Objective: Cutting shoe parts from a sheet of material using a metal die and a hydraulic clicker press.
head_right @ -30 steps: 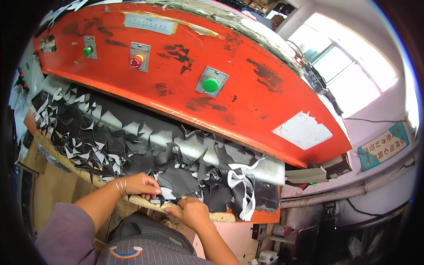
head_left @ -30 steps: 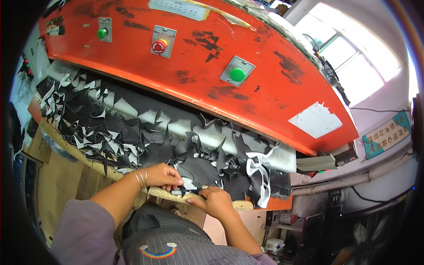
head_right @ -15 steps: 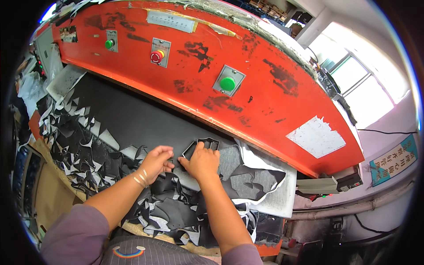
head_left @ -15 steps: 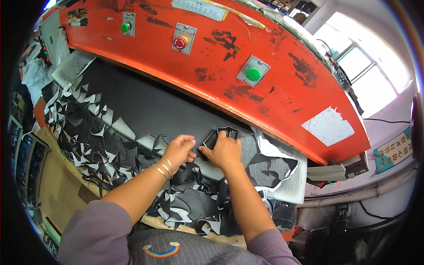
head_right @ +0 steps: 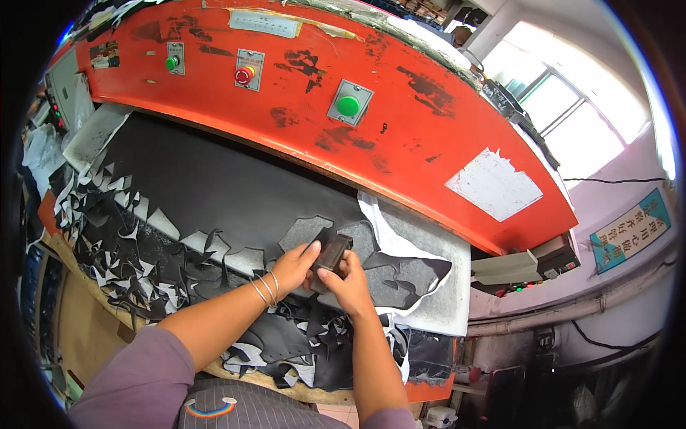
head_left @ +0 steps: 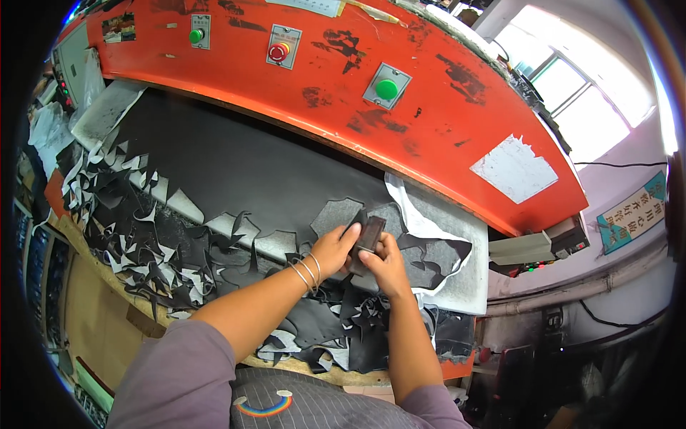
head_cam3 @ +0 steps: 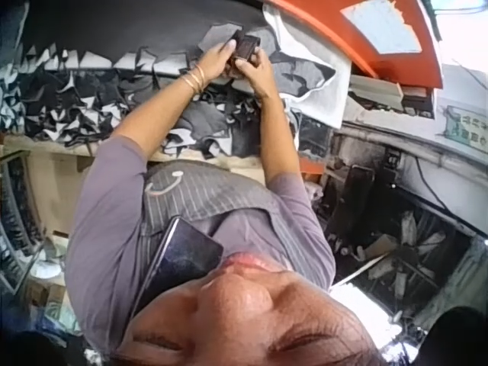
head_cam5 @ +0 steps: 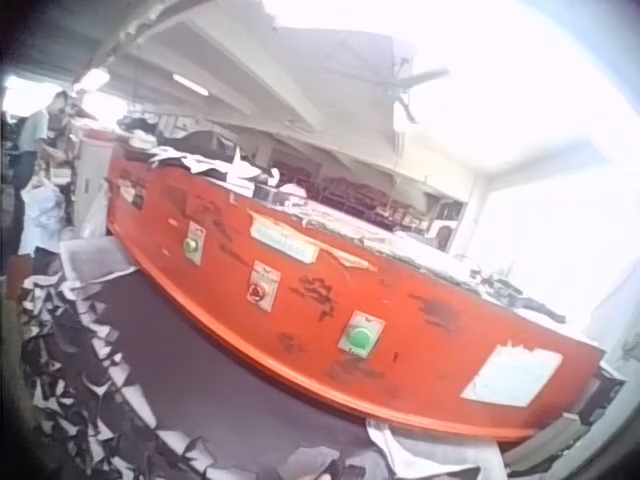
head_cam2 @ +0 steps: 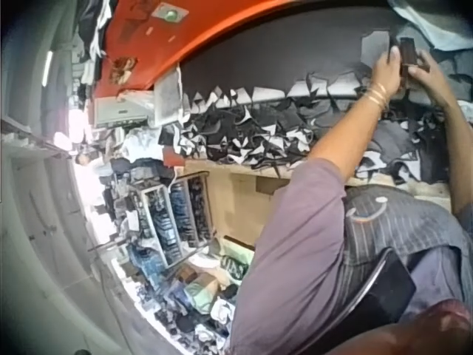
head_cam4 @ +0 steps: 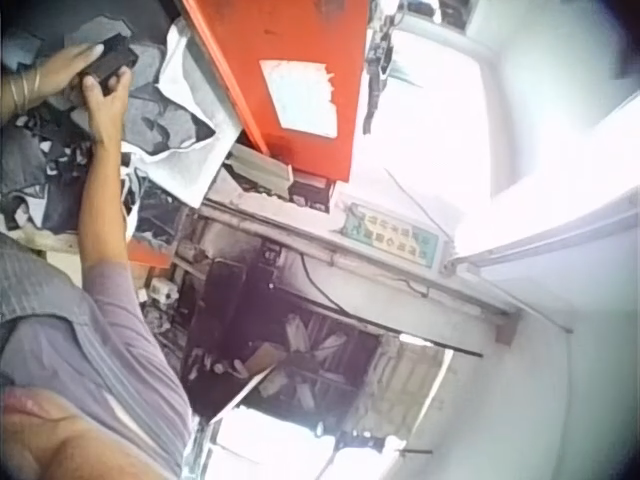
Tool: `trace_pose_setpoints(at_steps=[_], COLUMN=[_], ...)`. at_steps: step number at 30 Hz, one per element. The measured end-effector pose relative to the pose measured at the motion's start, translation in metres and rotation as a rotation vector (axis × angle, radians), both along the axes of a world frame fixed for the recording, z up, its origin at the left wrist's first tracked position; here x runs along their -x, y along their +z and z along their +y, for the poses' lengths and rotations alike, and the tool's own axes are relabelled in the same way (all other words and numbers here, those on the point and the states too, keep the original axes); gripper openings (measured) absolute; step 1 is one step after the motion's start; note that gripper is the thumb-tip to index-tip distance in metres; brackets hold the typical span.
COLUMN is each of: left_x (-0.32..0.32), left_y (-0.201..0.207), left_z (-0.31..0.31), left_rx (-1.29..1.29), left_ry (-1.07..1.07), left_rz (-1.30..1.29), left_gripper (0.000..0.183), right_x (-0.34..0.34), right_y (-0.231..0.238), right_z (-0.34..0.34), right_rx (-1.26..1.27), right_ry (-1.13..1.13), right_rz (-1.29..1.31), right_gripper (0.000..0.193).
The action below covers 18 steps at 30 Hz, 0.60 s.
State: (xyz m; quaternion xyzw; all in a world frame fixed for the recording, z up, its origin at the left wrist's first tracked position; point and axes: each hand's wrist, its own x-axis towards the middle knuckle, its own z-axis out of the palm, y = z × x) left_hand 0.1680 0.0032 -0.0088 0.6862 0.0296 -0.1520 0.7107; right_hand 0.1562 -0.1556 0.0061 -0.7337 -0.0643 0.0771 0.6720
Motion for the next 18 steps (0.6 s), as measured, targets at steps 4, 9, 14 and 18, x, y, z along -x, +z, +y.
trace_pose_setpoints(at_steps=[4,9,14,18], left_x=[0.027,0.076,0.049,0.036], left_y=[-0.009,-0.013,0.039,-0.004], left_z=[0.042,0.119,0.186,0.251], left_rx=[-0.088,-0.236,-0.753,-1.045], left_ry=[-0.062,-0.711,-0.473,-0.27], left_rz=[0.144,0.132,-0.475,-0.683], left_gripper=[0.036,0.052,0.051,0.052], right_x=[0.014,-0.002,-0.036,-0.051], right_y=[0.019,0.054,0.049,0.039], right_z=[0.003,0.073,0.179,0.242], right_rx=[-0.292,0.338,0.962,1.102], right_ry=[-0.042,-0.052,-0.012,0.045], right_rz=[0.16,-0.021,-0.061,-0.049], right_gripper=[0.047,0.051,0.074,0.073])
